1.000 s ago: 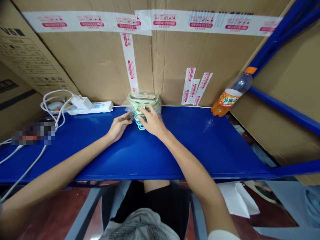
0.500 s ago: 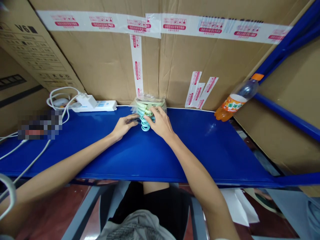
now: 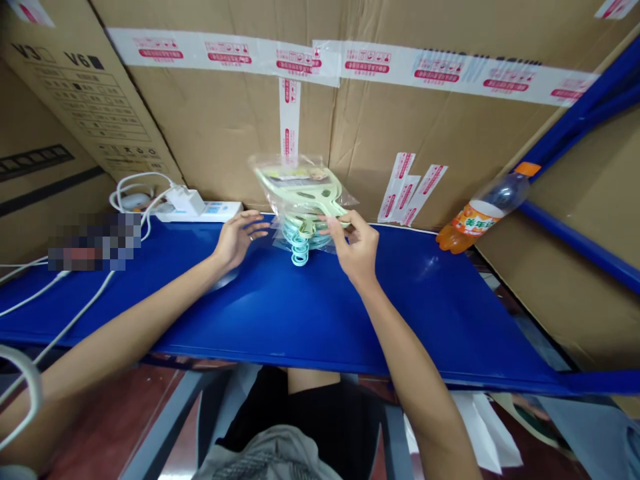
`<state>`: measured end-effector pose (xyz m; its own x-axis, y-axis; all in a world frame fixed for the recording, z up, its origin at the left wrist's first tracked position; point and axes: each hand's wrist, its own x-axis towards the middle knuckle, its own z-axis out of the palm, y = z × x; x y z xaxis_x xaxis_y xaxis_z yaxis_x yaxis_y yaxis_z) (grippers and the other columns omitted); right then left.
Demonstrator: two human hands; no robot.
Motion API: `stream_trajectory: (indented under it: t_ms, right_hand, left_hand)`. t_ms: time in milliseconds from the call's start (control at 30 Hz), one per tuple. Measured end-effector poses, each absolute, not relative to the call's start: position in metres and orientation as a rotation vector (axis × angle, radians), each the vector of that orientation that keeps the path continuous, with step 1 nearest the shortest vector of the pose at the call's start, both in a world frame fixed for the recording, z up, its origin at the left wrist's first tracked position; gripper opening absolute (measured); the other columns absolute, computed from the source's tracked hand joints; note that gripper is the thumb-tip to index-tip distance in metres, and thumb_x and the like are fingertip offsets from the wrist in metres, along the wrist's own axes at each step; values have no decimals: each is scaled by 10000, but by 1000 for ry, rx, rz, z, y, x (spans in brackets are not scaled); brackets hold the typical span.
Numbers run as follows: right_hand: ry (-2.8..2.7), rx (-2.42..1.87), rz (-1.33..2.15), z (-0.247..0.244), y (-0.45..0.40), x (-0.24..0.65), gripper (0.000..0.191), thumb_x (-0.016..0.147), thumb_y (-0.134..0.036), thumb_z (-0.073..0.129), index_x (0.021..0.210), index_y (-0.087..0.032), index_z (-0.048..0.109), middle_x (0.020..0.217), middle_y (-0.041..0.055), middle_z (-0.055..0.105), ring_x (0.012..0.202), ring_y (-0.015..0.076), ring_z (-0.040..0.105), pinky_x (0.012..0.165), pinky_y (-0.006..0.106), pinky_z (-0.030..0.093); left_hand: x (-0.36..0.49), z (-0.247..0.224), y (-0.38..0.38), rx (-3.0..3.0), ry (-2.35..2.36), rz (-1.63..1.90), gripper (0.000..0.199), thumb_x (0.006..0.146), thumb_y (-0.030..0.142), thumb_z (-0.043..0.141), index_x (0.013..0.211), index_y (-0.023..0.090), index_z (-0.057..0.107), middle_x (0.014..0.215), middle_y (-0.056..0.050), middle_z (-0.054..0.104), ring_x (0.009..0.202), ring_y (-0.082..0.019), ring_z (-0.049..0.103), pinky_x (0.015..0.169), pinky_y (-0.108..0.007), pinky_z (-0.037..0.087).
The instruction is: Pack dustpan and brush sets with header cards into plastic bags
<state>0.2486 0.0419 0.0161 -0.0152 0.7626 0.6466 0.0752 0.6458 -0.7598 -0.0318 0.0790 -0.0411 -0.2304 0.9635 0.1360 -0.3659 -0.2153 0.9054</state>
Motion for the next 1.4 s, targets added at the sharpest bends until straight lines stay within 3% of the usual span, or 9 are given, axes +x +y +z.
stream_trajectory:
  t_ms: [200, 333, 533, 733, 900, 1000, 1067, 1167, 1400]
  right_hand:
    - [-1498, -669, 838, 16, 54, 260, 509, 846, -609, 908, 758, -281, 529, 788, -1, 695, 817, 281, 815, 906, 542, 702]
    - [-1545, -651, 901, 6, 63, 263, 476, 829, -582, 917, 793, -280, 551, 823, -2, 710, 781, 263, 797, 855, 537, 703]
    - [-1531, -664, 904, 1, 67, 265, 492, 810, -610, 900, 841, -285, 532, 877, 1, 714, 828, 263, 787, 857, 536, 697]
    - [-1578, -663, 931, -3, 69, 266, 439, 840, -557, 865, 875, -283, 524, 893, -7, 678, 849, 240, 780, 866, 505, 694]
    - [-1571, -720, 1012, 1, 63, 260, 544, 758, -510, 879, 1138, -315, 542, 1006, -6, 714, 905, 232, 772, 877, 476, 694]
    - [-1475, -785, 1176, 7, 59, 258, 622, 799, -564, 801, 1311, -323, 542, 1064, 15, 746, 836, 215, 751, 769, 435, 681]
    - [-1405, -798, 1304, 10, 58, 258, 536, 861, -611, 751, 1268, -283, 636, 1009, 33, 747, 769, 196, 718, 640, 368, 634]
    - [-1373, -856, 1420, 14, 58, 261, 474, 844, -652, 826, 1029, -221, 758, 882, 52, 738, 711, 180, 680, 498, 288, 533]
    - [-1502, -986, 1305, 21, 54, 270, 403, 715, -576, 968, 796, -207, 830, 825, 46, 769, 731, 164, 665, 621, 297, 583]
  left_hand:
    - [-57, -9, 77, 945, 780, 1621, 406, 824, 529, 813, 1098, 267, 667, 1082, -46, 793, 892, -226, 779, 733, -315, 612]
    - [-52, -5, 68, 1052, 827, 1567, 475, 801, 478, 893, 1149, 305, 620, 1201, -30, 800, 864, -219, 773, 626, -281, 547]
    - [-42, -15, 69, 1032, 884, 1539, 414, 777, 323, 873, 1150, 219, 728, 1096, -55, 815, 833, -215, 760, 715, -324, 596]
    - [-45, -15, 71, 1020, 906, 1433, 367, 759, 425, 891, 990, 151, 814, 998, -102, 845, 1004, -327, 809, 840, -412, 665]
    - [-41, -19, 67, 1031, 900, 1331, 362, 663, 369, 955, 907, 134, 825, 949, -133, 856, 993, -368, 823, 931, -502, 669]
    - [-38, -21, 63, 1062, 888, 1307, 364, 662, 364, 966, 926, 146, 844, 961, -126, 861, 961, -360, 829, 923, -503, 666]
    - [-35, -21, 60, 1088, 886, 1310, 338, 680, 353, 962, 929, 154, 851, 949, -116, 861, 959, -352, 829, 893, -481, 664]
    - [-31, -21, 56, 1112, 890, 1332, 281, 705, 323, 944, 911, 154, 854, 923, -109, 855, 951, -337, 827, 811, -423, 651]
    - [-29, -15, 51, 1153, 911, 1333, 268, 614, 308, 975, 779, 149, 834, 813, -92, 831, 747, -250, 781, 638, -299, 561]
